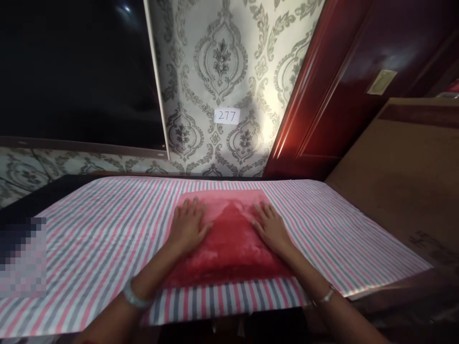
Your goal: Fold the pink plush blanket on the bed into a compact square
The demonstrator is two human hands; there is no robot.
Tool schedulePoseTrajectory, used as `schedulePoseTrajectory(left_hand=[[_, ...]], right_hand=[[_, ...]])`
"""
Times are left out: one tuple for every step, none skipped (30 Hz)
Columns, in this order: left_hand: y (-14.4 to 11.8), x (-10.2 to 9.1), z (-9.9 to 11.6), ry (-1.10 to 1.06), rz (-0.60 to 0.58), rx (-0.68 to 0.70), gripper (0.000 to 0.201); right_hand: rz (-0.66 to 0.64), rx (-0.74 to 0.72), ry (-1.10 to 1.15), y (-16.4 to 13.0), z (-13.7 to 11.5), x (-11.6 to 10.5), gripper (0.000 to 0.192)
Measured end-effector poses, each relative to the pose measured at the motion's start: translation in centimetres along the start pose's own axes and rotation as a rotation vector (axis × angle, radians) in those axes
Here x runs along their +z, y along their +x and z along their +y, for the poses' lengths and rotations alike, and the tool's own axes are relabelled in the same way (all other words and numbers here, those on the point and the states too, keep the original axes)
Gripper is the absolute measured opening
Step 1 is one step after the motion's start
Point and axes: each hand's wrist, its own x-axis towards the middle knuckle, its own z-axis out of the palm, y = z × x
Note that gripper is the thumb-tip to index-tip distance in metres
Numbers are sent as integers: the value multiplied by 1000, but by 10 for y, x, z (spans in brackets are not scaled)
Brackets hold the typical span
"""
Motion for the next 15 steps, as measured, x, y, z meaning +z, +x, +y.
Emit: schedulePoseTrajectory(left_hand=[[-14, 6, 0, 4, 4, 36, 65], [-26, 14, -1, 11, 0, 56, 64], [-35, 21, -2, 19, -3, 66, 62], [-41, 27, -3, 27, -6, 67, 61], [-45, 32, -4, 34, -6, 63, 60], [-46, 34, -5, 38, -1, 60, 59], [-45, 35, -5, 37, 5, 59, 58], [-44, 35, -5, 29, 13, 60, 58], [-43, 33, -7, 17, 28, 56, 57], [-41, 30, -9, 0, 52, 40, 57], [-41, 27, -13, -23, 85, 7, 58], [-41, 24, -19, -56, 118, -46, 60], [-42, 21, -27, -109, 145, -114, 62], [-42, 19, -36, -185, 155, -194, 66], [-43, 17, -46, -286, 144, -285, 70]], right_hand=[[9, 15, 54, -10, 8, 6, 61], [15, 42, 117, -19, 14, 12, 63], [16, 73, 185, -24, 20, 18, 65], [11, 99, 251, -27, 25, 23, 67], [7, 118, 309, -28, 28, 26, 68], [7, 127, 356, -28, 30, 29, 69], [15, 128, 393, -27, 31, 31, 70], [32, 122, 425, -26, 32, 31, 71], [54, 119, 456, -25, 33, 31, 72], [75, 124, 486, -25, 34, 30, 73], [90, 139, 515, -26, 34, 29, 74], [94, 163, 541, -27, 36, 28, 76], [89, 195, 562, -28, 37, 26, 78], [78, 233, 579, -30, 39, 25, 79], [67, 268, 594, -31, 40, 23, 80]])
